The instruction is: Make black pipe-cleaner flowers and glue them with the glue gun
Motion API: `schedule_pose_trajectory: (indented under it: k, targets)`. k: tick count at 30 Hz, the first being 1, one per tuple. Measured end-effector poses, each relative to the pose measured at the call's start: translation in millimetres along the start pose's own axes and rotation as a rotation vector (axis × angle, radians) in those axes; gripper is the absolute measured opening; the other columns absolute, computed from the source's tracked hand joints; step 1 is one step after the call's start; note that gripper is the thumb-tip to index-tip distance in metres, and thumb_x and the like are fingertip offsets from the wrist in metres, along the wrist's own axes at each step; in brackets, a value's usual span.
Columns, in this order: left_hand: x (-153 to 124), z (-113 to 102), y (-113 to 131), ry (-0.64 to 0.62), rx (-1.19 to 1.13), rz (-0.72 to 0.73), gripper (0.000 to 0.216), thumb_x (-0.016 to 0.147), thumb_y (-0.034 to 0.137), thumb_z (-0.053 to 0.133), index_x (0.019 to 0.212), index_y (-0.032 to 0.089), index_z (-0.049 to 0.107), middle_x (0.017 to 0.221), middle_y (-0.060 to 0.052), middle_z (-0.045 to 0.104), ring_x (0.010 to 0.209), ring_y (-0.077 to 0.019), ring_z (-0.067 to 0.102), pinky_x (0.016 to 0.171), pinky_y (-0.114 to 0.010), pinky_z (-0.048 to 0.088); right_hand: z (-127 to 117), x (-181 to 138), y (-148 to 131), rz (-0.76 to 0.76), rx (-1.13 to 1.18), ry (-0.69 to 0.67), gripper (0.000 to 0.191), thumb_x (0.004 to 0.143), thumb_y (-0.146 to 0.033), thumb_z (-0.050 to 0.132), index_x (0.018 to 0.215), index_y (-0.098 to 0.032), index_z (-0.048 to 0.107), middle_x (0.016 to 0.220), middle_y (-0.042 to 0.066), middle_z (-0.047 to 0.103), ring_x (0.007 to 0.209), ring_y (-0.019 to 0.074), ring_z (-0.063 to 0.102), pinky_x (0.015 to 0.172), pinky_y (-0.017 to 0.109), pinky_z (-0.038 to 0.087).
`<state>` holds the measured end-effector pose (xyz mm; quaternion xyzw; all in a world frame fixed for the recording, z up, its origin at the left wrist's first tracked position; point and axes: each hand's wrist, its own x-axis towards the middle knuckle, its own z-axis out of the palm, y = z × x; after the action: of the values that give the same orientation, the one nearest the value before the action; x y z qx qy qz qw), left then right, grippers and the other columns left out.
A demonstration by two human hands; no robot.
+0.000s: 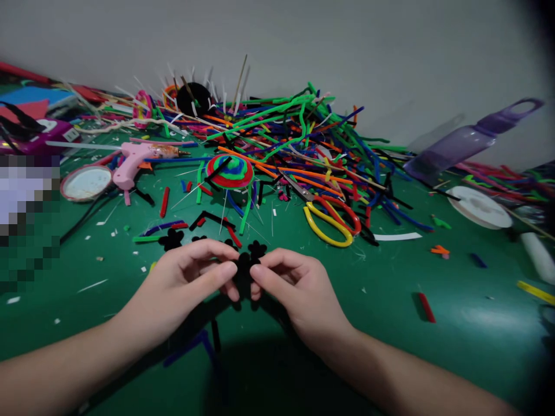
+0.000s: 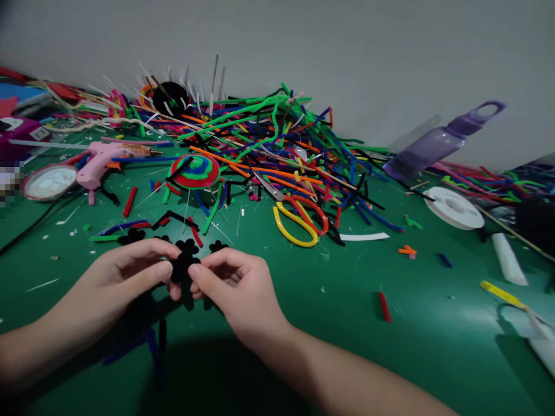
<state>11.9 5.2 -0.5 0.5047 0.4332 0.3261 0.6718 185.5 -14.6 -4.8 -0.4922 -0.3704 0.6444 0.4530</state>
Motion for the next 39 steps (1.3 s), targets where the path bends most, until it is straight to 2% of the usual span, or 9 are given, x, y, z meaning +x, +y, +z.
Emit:
schedule_pose_trajectory:
  k: [4,8,13,20,23,26,31,35,39]
  targets:
    - [0,1,2,-0.014,-0.024,-0.047,0.009,0.075,0.021,0.073,0.079,0.017,0.065,0.067,0.001,0.073,0.059,-0.0099,0.067,0.057,-0.017,0.052,1,0,-3,0.066,0.010,-0.028,0.027,0.056,-0.032,0.089,0.061,-0.019,0.065,0.051,-0.004,0.062,0.047,0.0101,0.057,0.054,0.025,0.050]
    - [-1,2,3,-0.007,-0.020,-0.089,0.008,0.074,0.018,0.072,0.073,0.016,0.065,0.061,0.002,0.071,0.058,-0.0100,0.068,0.058,-0.017,0.052,1,-1,-2,0.092,-0.022,-0.068,0.025,0.061,-0.033,0.084,0.066,-0.018,0.065,0.052,-0.004,0.061,0.048,0.0094,0.055,0.054,0.024,0.048]
    - [-2,2,3,-0.045,0.053,-0.134,0.009,0.068,0.016,0.073,0.070,0.016,0.064,0.054,0.004,0.067,0.050,-0.0075,0.062,0.050,-0.014,0.046,-1,-2,0,-0.041,-0.236,-0.113,0.013,0.072,-0.028,0.071,0.067,-0.019,0.063,0.057,-0.005,0.055,0.053,0.0091,0.050,0.055,0.023,0.044]
    - [2,-1,1,0.058,0.040,-0.069,0.014,0.069,0.023,0.074,0.076,0.016,0.064,0.058,0.003,0.067,0.054,-0.0090,0.063,0.055,-0.017,0.050,-3,-2,2,-0.132,-0.312,-0.056,0.013,0.069,-0.028,0.073,0.071,-0.018,0.065,0.060,-0.001,0.061,0.055,0.0109,0.053,0.053,0.023,0.045]
    - [3,0,0,0.047,0.041,-0.067,0.017,0.070,0.027,0.073,0.080,0.015,0.066,0.059,0.002,0.068,0.054,-0.0102,0.064,0.054,-0.018,0.050,-2,-4,2,-0.198,-0.398,-0.069,0.012,0.074,-0.026,0.065,0.067,-0.018,0.061,0.059,-0.002,0.058,0.055,0.0101,0.052,0.052,0.021,0.043]
    - [3,1,2,0.010,0.081,-0.069,0.013,0.072,0.028,0.072,0.073,0.015,0.067,0.056,0.003,0.065,0.053,-0.0090,0.062,0.053,-0.016,0.049,-2,-5,0,-0.220,-0.459,-0.119,0.015,0.078,-0.025,0.059,0.065,-0.018,0.058,0.057,-0.003,0.054,0.053,0.0087,0.047,0.050,0.019,0.040]
    - [0,1,4,-0.035,0.118,-0.097,0.012,0.073,0.025,0.070,0.065,0.016,0.067,0.048,0.006,0.059,0.046,-0.0051,0.055,0.046,-0.012,0.041,-4,-4,-5,-0.106,-0.398,-0.220,0.020,0.077,-0.026,0.060,0.060,-0.019,0.052,0.056,-0.005,0.047,0.053,0.0080,0.039,0.050,0.020,0.034]
    - [-3,2,5,-0.097,0.154,-0.084,0.011,0.077,0.025,0.068,0.070,0.018,0.072,0.048,0.005,0.063,0.045,-0.0047,0.054,0.046,-0.011,0.040,-8,-1,-3,0.054,-0.237,-0.294,0.027,0.072,-0.034,0.067,0.059,-0.019,0.049,0.054,-0.006,0.040,0.053,0.0080,0.033,0.050,0.022,0.027]
    - [-5,2,6,-0.105,0.174,-0.061,0.011,0.076,0.024,0.068,0.068,0.018,0.072,0.049,0.004,0.065,0.045,-0.0053,0.056,0.046,-0.012,0.042,-9,1,1,0.133,-0.130,-0.350,0.032,0.070,-0.040,0.069,0.059,-0.019,0.047,0.054,-0.006,0.041,0.054,0.0084,0.034,0.051,0.022,0.026]
